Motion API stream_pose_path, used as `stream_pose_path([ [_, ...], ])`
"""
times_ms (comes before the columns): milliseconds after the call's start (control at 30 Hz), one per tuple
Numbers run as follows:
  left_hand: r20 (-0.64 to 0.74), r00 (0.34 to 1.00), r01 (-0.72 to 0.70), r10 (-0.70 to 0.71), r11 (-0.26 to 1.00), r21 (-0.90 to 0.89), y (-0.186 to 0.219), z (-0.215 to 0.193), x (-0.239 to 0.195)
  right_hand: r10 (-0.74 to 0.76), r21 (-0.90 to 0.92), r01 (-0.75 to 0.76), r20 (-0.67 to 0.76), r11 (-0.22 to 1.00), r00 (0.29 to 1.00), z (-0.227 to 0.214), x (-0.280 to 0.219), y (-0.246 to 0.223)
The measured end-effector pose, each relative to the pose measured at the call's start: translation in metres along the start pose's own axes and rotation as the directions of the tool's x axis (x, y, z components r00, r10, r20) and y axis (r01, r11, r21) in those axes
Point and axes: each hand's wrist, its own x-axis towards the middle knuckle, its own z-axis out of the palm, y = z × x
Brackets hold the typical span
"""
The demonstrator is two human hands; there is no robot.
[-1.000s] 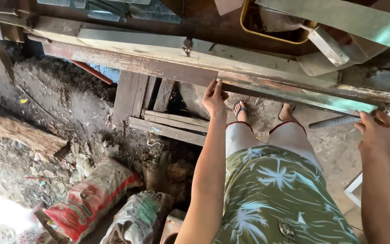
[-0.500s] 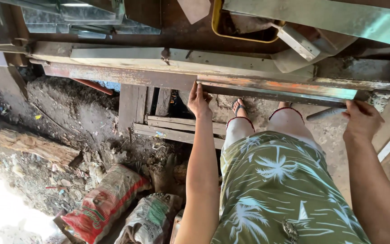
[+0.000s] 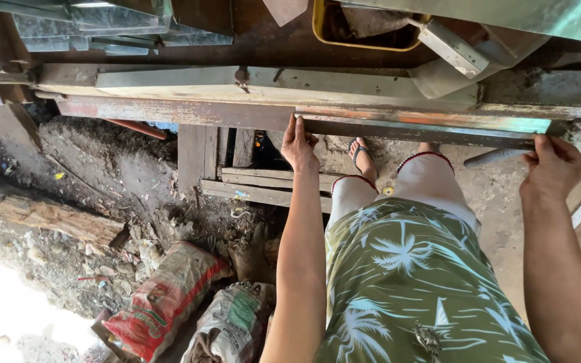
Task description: Bending and shaping metal strips using a manual bending machine and hand tools.
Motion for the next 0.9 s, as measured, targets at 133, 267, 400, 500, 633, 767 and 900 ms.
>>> stream_pose_path([
  [133,0.03,1.0,-0.01,0.008,0.999,0.036,-0.003,-0.014,0.011,-0.009,0.023,0.009,-0.006,1.0,1.0,-0.009,0.013,0.023],
  [267,0.017,1.0,-0.016,0.015,0.997,0.079,0.002,-0.008,0.007,0.003,0.067,-0.004,0.013,0.998,1.0,-0.012,0.013,0.025],
  [400,0.052,0.999,-0.004,-0.001,0.995,0.103,0.009,-0.002,0.0,0.02,0.088,-0.015,-0.064,0.996,0.998,0.007,-0.004,0.008],
  [500,0.064,0.998,-0.026,0.019,0.994,0.108,0.016,0.004,-0.006,0.041,0.127,-0.029,-0.093,0.992,0.995,0.014,-0.006,0.007],
  [633,0.004,1.0,-0.015,0.015,0.989,0.144,0.022,0.009,-0.014,0.08,0.167,-0.057,-0.136,0.984,0.987,0.024,-0.011,0.0],
  [767,0.011,1.0,-0.021,0.02,0.993,0.118,0.019,0.006,-0.011,0.113,0.179,-0.081,-0.176,0.981,0.978,0.034,-0.014,-0.004],
  [900,0.049,0.999,-0.027,0.022,0.994,0.106,0.014,0.001,-0.008,0.13,0.139,-0.102,-0.213,0.985,0.968,0.042,-0.018,-0.012],
])
